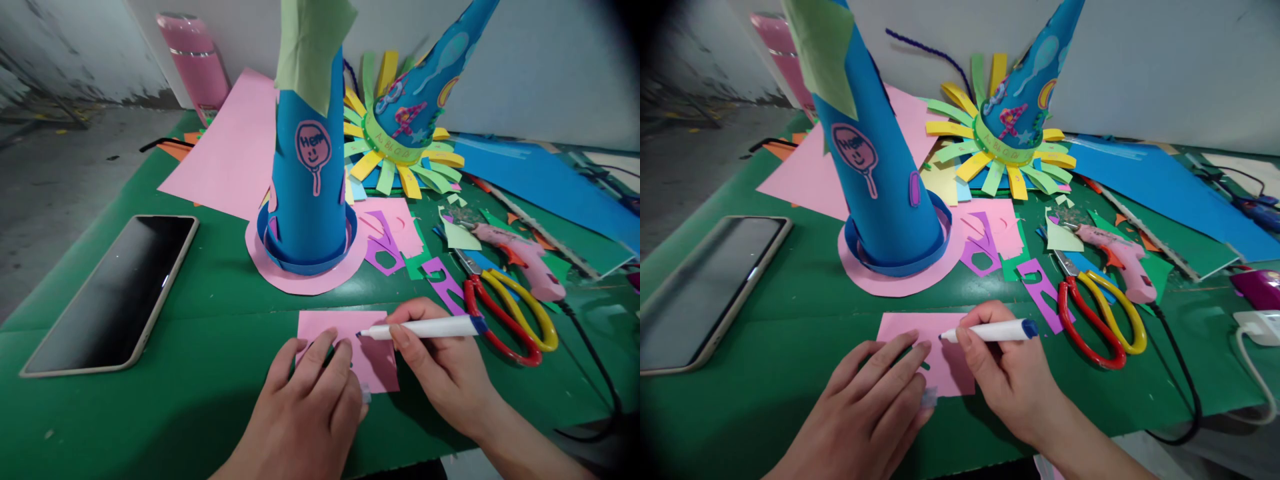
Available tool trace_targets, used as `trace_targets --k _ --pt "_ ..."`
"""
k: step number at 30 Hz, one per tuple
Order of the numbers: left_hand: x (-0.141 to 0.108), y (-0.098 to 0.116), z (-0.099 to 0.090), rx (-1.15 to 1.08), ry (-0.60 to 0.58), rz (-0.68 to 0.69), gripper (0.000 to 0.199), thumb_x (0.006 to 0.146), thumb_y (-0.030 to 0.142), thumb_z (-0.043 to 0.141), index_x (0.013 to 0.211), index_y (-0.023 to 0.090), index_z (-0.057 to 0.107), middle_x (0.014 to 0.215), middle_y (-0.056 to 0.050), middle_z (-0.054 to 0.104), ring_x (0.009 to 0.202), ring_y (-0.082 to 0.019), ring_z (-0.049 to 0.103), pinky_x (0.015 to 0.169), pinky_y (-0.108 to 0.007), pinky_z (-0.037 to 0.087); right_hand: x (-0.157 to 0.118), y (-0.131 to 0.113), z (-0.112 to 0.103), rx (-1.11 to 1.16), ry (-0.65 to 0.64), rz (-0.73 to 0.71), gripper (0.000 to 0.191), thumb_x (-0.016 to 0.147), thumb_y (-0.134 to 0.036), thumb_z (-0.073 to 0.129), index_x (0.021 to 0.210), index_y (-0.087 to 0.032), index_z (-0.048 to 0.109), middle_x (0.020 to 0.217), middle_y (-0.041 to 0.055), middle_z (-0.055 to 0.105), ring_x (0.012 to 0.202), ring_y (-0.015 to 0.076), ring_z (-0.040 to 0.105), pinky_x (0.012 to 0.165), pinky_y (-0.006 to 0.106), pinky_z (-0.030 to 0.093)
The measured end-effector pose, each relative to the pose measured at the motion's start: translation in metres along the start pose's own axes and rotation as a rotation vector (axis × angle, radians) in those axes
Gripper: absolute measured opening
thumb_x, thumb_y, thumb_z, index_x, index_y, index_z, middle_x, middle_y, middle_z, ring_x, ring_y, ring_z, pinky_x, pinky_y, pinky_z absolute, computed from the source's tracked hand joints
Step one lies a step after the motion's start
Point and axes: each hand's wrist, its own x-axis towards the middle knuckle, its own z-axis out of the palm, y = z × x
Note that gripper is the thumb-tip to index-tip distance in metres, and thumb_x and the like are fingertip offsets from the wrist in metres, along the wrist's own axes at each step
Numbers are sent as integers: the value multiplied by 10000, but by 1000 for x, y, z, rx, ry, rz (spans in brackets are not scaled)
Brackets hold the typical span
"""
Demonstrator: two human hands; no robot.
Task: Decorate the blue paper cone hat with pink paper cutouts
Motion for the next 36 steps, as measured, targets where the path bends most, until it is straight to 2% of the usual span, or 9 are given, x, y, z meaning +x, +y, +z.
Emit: trace_targets --k 36 --pt "0 2 -1 -9 -9 -2 186 851 237 457 855 174 632 1058 -51 675 1043 -246 560 907 -393 333 0 1 0 -48 -17 -6 45 860 -203 456 866 -218 499 583 -65 450 483 74 430 457 184 355"
